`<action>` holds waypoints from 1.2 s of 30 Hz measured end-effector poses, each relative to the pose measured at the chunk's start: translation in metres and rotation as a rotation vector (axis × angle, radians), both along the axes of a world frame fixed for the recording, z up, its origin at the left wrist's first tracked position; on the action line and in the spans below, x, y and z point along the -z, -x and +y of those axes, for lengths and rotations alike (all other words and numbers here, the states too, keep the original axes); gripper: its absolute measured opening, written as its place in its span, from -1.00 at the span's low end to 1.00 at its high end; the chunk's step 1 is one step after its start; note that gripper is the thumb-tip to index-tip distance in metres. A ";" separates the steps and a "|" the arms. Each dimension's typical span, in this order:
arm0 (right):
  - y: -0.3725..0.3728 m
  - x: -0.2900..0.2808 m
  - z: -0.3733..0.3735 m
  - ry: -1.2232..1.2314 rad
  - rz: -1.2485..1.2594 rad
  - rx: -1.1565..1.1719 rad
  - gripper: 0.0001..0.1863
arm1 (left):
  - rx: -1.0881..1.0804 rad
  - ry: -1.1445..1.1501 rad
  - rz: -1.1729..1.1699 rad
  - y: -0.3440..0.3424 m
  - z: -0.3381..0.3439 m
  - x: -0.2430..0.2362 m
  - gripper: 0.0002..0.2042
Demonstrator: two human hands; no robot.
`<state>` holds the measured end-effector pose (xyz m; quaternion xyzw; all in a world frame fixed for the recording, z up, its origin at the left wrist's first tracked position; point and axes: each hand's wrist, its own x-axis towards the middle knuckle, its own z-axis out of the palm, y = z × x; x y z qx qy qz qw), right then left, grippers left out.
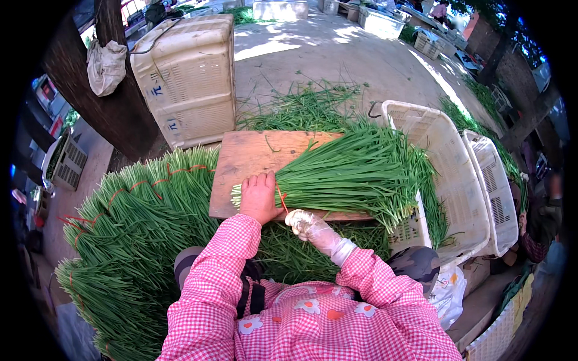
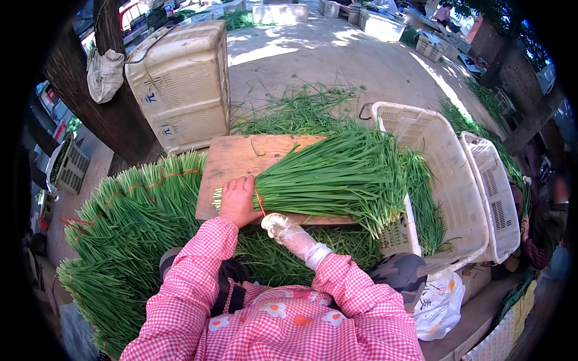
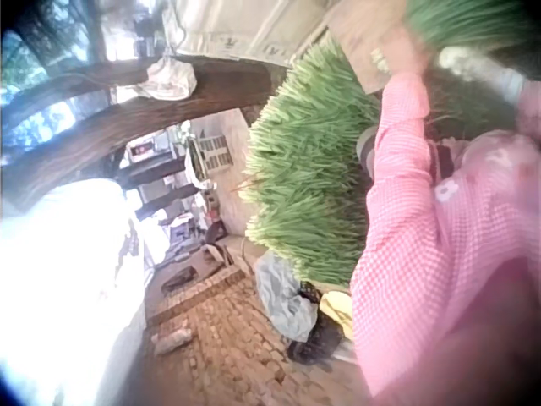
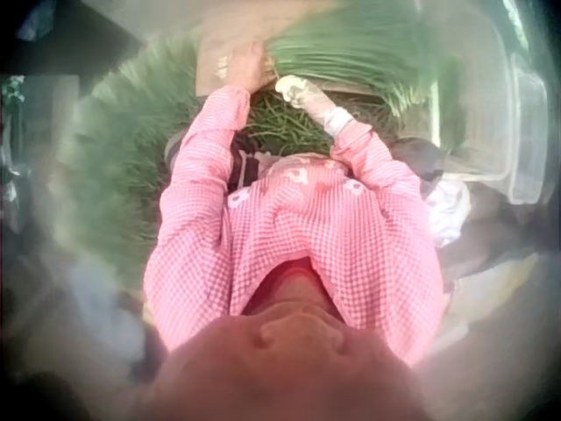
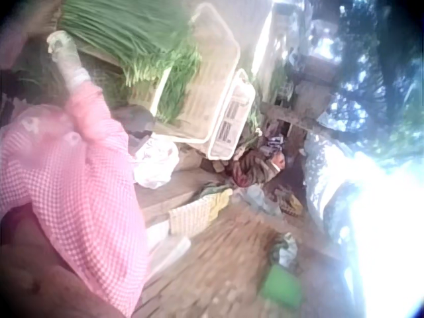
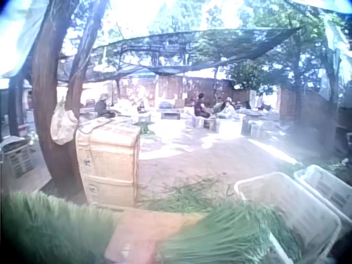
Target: The person gathers green chives into a bundle by hand, wraps a red string around the base, and ties it securely before adding the bundle to a pile.
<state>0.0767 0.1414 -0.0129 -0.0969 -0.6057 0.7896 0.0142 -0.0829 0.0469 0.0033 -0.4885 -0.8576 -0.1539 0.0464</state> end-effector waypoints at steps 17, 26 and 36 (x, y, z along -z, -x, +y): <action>0.053 -0.075 0.064 -1.971 -0.175 -0.252 -0.09 | -0.368 -0.573 -2.104 -0.100 -0.029 0.016 -0.20; -0.006 -0.100 -0.041 -1.966 0.165 0.023 -0.32 | -0.140 -1.606 -2.109 -0.084 -0.026 -0.001 -0.47; -0.034 -0.175 -0.016 -1.072 0.240 0.123 0.23 | 0.168 -1.078 -1.363 -0.073 -0.086 -0.036 -0.30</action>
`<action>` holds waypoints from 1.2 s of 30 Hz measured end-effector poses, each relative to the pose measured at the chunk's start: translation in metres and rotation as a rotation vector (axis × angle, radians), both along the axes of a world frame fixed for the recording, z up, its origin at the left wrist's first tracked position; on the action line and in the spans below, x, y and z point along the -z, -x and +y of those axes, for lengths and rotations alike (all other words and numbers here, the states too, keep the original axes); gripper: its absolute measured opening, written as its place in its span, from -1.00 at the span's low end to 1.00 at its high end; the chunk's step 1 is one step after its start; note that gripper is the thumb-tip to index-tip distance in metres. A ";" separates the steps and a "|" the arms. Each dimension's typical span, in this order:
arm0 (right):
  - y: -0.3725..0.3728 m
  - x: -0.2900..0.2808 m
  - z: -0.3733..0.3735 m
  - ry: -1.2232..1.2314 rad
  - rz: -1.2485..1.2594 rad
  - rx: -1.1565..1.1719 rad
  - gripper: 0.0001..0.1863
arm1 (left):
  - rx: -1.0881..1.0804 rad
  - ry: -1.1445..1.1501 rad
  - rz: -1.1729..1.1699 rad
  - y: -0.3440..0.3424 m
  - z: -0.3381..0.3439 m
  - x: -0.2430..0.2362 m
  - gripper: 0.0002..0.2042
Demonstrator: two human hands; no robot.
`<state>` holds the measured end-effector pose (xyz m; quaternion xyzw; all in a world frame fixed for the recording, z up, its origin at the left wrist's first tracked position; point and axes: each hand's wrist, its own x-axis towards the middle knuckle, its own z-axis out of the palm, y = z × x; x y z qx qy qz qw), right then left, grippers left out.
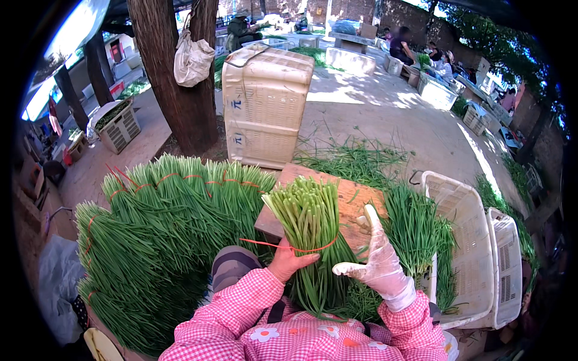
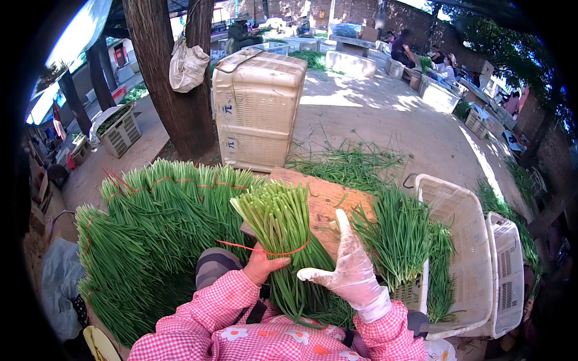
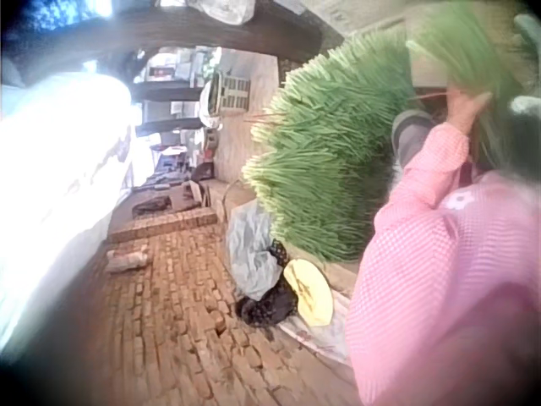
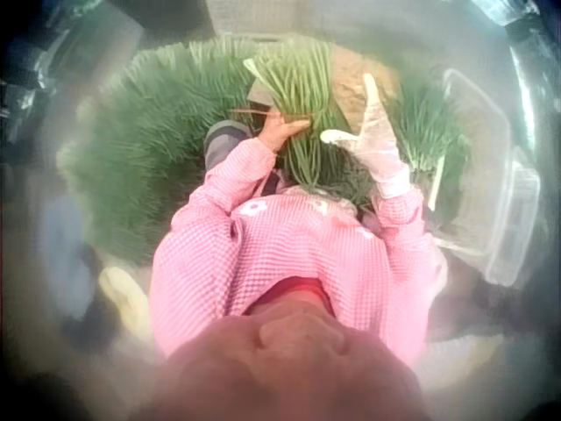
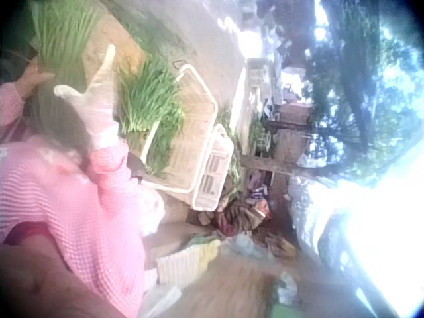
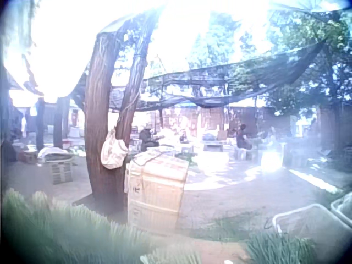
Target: The person gathers green chives into a bundle by hand, wraps a red string around the base, and ties it securely before adding the bundle to a pile.
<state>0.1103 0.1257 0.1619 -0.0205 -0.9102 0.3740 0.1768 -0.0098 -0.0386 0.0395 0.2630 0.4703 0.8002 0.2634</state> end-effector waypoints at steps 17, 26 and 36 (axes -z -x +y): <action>0.021 0.067 -0.022 0.811 0.377 -0.049 0.10 | 0.033 0.247 0.559 -0.020 0.012 0.014 -0.29; 0.085 0.038 0.062 0.879 0.111 -0.091 -0.49 | -0.067 -0.075 -0.201 0.012 0.002 -0.013 -0.49; -0.061 0.106 0.108 0.794 -0.052 0.354 -0.70 | -0.385 -0.397 -0.294 0.136 -0.019 -0.023 -0.48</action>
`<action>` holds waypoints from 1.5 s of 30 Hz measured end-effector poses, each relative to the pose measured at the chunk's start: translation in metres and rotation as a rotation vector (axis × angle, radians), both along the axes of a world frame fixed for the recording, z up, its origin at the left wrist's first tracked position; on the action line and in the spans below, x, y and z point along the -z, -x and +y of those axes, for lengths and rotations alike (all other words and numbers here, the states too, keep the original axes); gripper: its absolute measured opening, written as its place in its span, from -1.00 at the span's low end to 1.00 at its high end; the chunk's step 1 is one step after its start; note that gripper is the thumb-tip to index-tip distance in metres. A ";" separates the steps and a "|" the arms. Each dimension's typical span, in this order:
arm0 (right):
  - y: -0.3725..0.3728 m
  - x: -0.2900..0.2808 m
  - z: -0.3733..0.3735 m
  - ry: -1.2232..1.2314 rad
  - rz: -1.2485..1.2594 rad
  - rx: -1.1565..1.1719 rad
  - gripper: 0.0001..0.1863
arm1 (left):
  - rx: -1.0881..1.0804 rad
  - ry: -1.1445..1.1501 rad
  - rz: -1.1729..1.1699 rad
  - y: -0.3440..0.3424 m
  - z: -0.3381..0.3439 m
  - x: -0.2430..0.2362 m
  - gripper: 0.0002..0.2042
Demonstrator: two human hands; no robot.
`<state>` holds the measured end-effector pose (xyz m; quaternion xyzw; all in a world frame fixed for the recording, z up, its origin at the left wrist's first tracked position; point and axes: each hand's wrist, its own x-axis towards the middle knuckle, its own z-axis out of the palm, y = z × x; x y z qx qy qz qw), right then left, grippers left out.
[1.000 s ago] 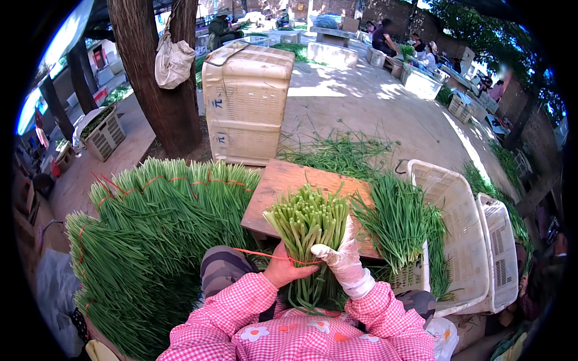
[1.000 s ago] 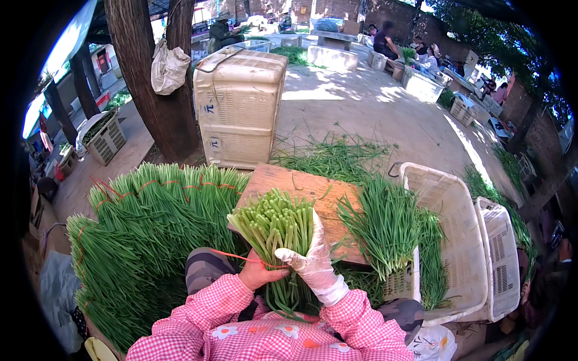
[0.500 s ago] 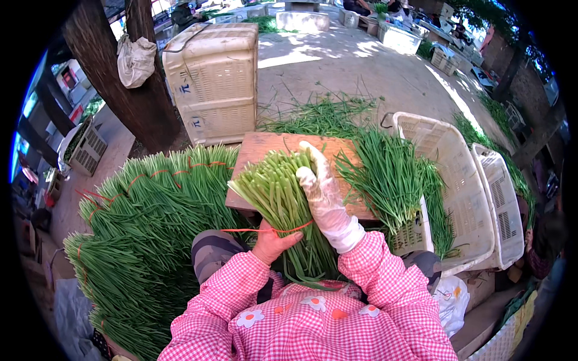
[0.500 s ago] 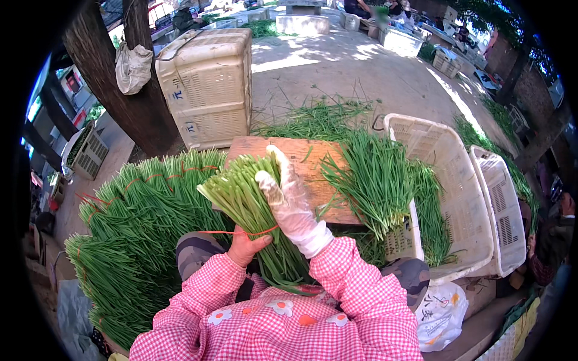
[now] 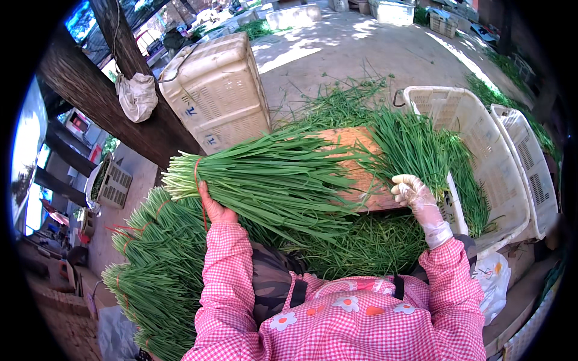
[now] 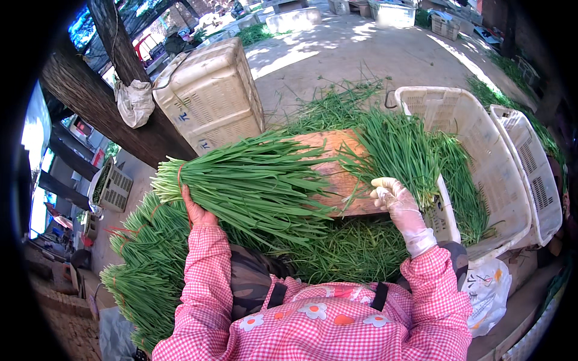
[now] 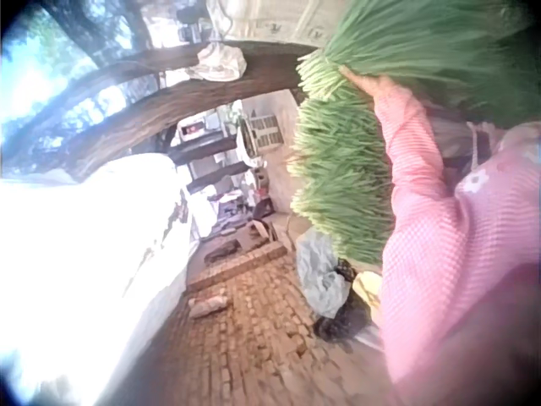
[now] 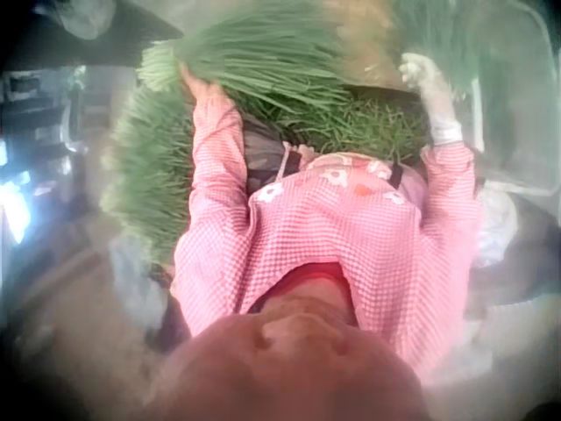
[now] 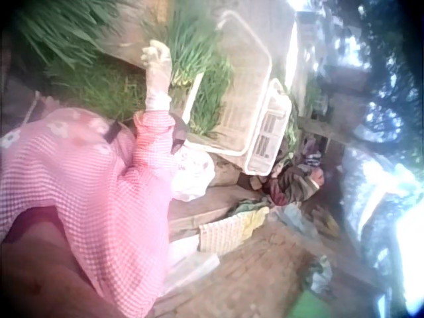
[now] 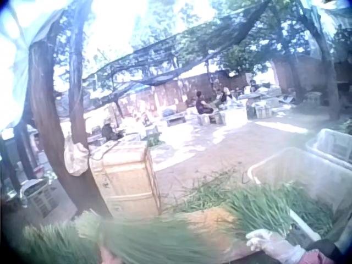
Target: The person gathers green chives into a bundle by hand, wraps a red string around the base, and ties it securely before adding the bundle to a pile.
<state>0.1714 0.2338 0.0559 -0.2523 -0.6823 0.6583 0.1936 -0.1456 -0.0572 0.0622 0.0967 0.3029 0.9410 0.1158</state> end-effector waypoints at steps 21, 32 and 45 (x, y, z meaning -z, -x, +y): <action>0.029 0.011 -0.039 0.084 0.338 0.042 -0.86 | 0.042 -0.027 0.006 0.020 0.004 0.034 -0.53; 0.017 0.016 -0.031 -0.071 0.156 -0.037 -0.70 | -0.015 -0.044 -0.186 0.014 0.011 0.035 -0.56; 0.039 0.012 -0.051 0.177 0.487 0.048 -0.89 | 0.092 -0.023 -0.279 0.013 0.020 0.047 -0.50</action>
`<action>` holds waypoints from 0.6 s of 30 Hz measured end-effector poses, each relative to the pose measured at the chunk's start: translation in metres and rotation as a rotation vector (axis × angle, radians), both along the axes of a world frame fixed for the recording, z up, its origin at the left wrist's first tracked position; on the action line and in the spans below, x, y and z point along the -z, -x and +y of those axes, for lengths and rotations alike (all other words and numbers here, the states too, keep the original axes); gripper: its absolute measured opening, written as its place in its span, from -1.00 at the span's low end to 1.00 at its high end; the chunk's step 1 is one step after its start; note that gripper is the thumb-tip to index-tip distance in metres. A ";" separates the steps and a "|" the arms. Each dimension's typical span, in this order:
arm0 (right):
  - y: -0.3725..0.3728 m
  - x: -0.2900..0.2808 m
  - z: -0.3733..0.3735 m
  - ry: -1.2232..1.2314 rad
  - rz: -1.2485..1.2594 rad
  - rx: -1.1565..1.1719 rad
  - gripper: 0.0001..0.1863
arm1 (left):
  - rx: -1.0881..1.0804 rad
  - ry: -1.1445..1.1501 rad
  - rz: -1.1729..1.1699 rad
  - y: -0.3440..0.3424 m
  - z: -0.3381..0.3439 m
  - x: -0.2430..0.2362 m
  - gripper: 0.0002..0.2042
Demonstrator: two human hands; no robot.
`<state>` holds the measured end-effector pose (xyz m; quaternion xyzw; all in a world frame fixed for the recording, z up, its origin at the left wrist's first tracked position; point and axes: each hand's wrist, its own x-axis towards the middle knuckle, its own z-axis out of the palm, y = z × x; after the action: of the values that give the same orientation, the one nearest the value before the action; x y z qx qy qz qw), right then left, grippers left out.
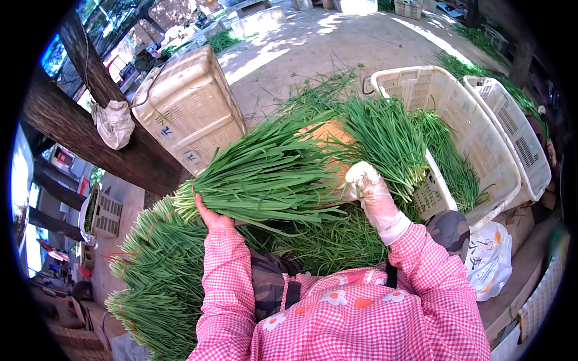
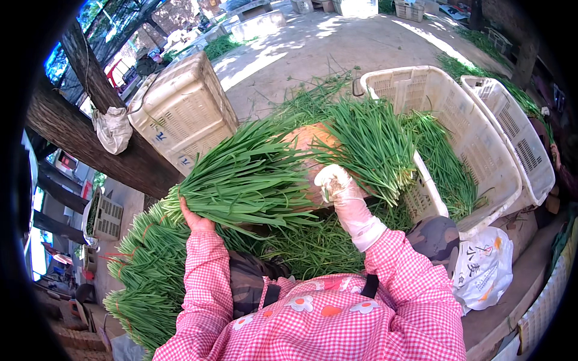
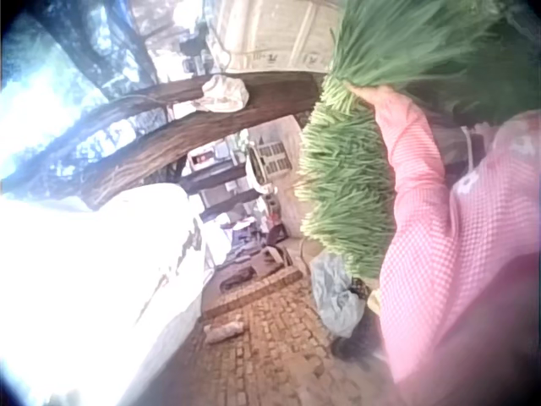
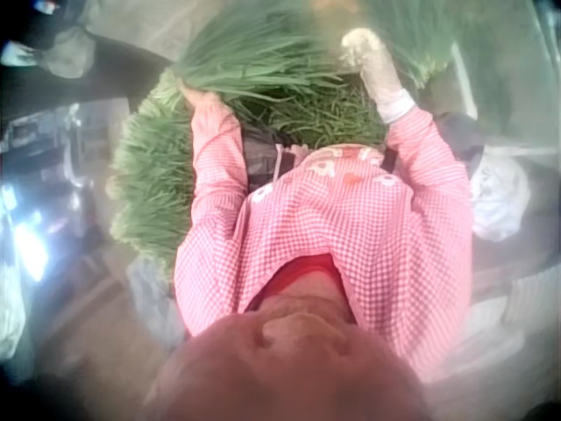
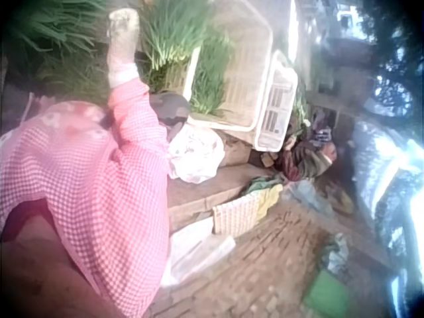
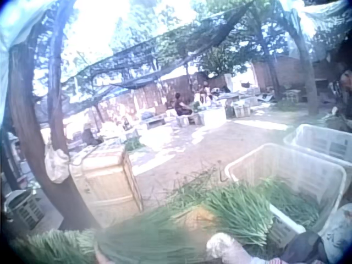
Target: The person gathers green chives into a bundle by hand, wraps a red string around the base, and ties it securely before adding the bundle to a pile.
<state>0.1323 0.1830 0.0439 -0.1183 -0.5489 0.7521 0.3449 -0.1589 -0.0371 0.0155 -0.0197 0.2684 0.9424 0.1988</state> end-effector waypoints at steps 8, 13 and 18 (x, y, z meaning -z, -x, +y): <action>-0.025 0.017 0.037 -0.138 -0.331 0.021 -0.75 | -0.017 0.045 -0.042 0.007 -0.005 0.005 -0.50; -0.004 0.015 0.011 -0.448 -0.391 -0.114 -0.73 | 0.028 0.056 -0.045 0.004 -0.003 0.006 -0.51; -0.002 0.020 0.013 -0.101 -0.104 0.014 -0.82 | -0.004 0.101 -0.102 -0.003 -0.001 -0.001 -0.49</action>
<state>0.1346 0.1964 0.0244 -0.1435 -0.6024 0.7139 0.3269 -0.1559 -0.0376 0.0161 -0.0785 0.3050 0.9258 0.2090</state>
